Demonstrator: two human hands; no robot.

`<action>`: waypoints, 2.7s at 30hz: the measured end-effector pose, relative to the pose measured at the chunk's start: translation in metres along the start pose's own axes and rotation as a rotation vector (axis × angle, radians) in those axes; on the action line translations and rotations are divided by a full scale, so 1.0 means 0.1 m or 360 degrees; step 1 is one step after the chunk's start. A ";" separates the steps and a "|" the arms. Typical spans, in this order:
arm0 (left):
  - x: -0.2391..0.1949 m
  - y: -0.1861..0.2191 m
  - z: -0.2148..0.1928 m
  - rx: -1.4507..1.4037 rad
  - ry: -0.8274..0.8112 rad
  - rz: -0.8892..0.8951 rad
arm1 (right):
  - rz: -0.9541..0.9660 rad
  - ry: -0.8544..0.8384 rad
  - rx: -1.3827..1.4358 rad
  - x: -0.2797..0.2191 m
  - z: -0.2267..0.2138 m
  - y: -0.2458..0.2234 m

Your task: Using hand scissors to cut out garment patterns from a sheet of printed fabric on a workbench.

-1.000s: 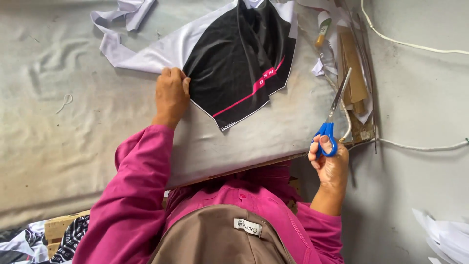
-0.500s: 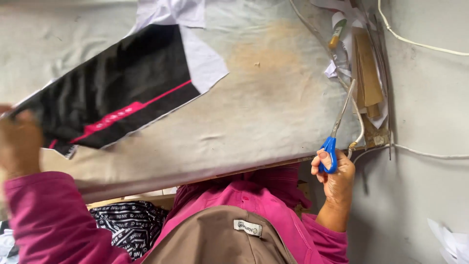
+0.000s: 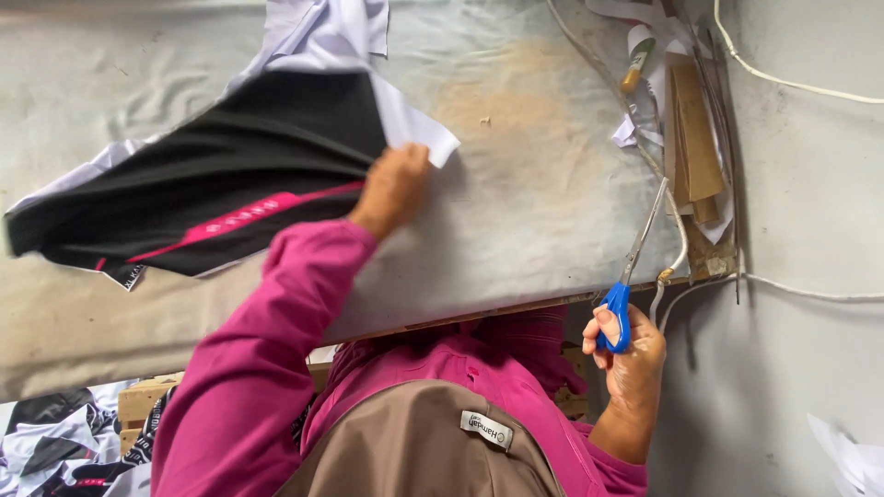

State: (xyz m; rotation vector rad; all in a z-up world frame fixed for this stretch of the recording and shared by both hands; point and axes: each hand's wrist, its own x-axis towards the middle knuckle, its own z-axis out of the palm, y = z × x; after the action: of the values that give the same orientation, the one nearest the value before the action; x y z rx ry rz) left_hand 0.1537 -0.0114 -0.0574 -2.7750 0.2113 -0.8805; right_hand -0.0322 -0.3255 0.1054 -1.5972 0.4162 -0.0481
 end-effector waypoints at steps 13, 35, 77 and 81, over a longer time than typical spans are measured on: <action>0.77 -0.79 0.05 -0.1169 -0.0325 -0.0406 | 0.0295 -0.0059 -0.0312 0.06 0.03 -0.14; -0.33 -1.71 -1.10 -0.0878 -0.0008 -0.0338 | 0.0550 -0.0558 -0.0227 -0.08 0.11 0.27; 0.13 -1.48 -0.36 -0.0922 -0.0392 -0.0675 | 0.0944 -0.1122 -0.0250 0.05 0.40 0.10; 0.31 -1.47 -0.81 -0.0701 -0.0073 -0.0633 | 0.1216 -0.1311 -0.0164 -0.06 0.27 0.02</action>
State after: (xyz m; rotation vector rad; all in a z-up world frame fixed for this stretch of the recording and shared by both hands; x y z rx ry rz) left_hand 0.1415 0.1107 0.0610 -3.3166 -0.1885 -0.9497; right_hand -0.0304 -0.2977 0.1029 -1.3234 0.3460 1.1825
